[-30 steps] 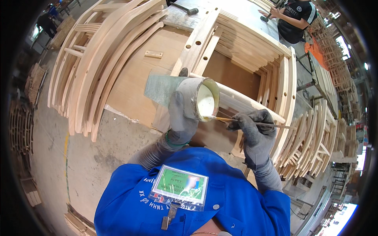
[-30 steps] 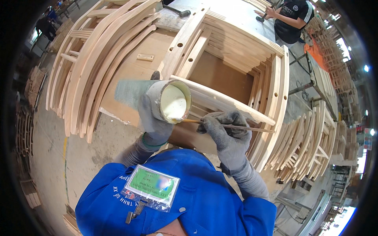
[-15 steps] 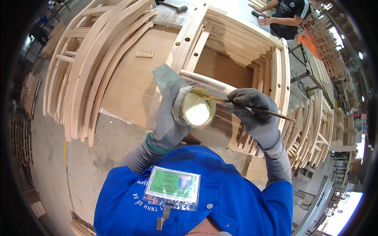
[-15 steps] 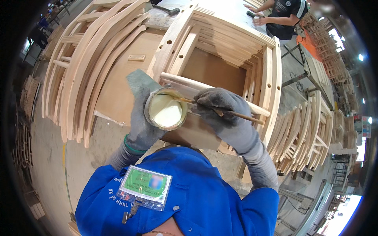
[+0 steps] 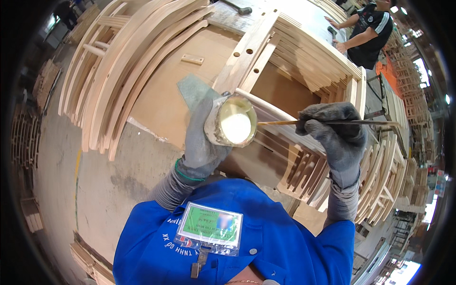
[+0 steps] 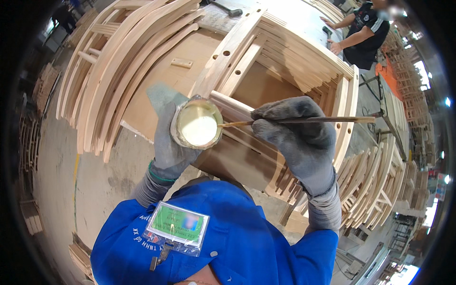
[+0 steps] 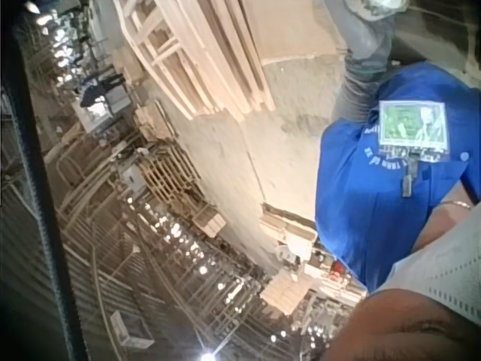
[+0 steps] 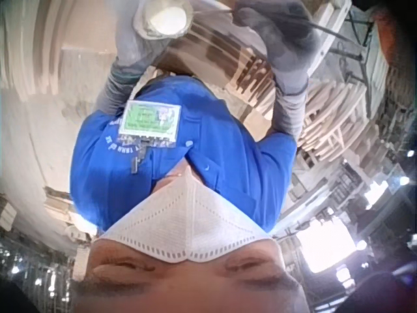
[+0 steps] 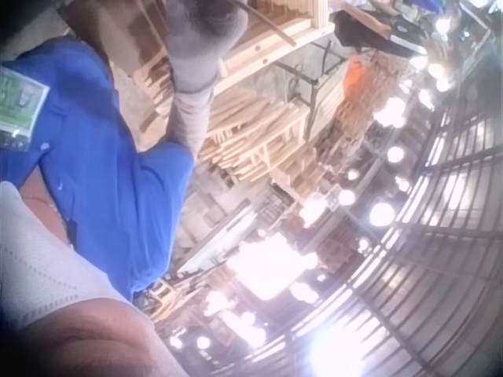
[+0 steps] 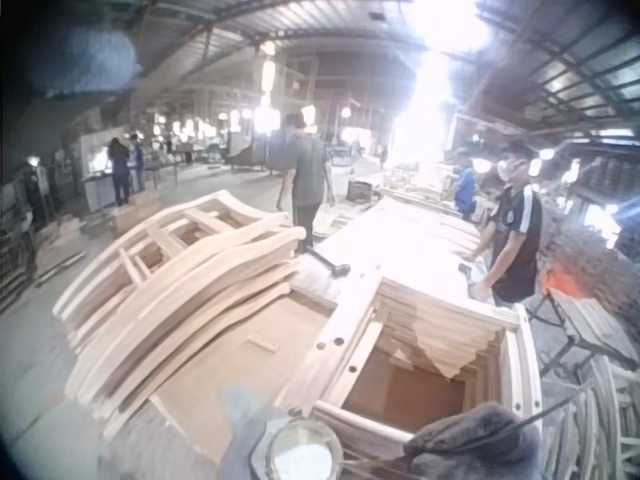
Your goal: The person pours a yellow liquid into a container, mixes it with a power tool, and then uses a brush to apply the finish to wooden chair frames in a workshop.
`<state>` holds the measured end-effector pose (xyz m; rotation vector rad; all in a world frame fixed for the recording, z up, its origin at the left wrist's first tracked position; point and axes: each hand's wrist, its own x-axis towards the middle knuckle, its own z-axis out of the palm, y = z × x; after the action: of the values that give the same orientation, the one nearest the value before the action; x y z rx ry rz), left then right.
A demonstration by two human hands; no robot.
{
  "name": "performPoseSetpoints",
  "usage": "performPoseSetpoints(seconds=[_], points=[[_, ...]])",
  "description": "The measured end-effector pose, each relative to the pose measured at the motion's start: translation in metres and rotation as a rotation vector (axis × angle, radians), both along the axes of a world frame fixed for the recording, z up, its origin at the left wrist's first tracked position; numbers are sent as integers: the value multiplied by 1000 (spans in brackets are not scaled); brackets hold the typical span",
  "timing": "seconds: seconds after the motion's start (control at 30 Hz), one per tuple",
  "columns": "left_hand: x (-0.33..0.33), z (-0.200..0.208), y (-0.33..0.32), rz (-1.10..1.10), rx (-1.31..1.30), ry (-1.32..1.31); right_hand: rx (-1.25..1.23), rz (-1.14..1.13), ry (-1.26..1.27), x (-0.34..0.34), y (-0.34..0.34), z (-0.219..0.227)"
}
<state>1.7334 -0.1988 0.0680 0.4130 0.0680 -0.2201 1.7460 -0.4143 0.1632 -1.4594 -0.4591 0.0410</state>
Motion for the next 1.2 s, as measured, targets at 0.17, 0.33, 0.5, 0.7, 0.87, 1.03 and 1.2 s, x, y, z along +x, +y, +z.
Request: performPoseSetpoints(seconds=[0.17,0.33,0.5,0.7,0.87,1.03,1.2], points=[[3,1,-1,95,105,-1,-123,140,-59,19,8,-7],[8,4,-3,106,12,10,-66,183,76,35,12,-16],[17,-4,-7,122,-18,57,336,109,509,64,7,-31],[41,-11,-11,126,-43,93,357,206,823,103,4,-57],[48,2,-13,313,378,-211,337,296,723,143,11,-67],[60,4,2,205,-23,78,89,-21,201,210,23,-48],[58,-2,14,227,-31,47,-153,29,29,231,45,-50]])
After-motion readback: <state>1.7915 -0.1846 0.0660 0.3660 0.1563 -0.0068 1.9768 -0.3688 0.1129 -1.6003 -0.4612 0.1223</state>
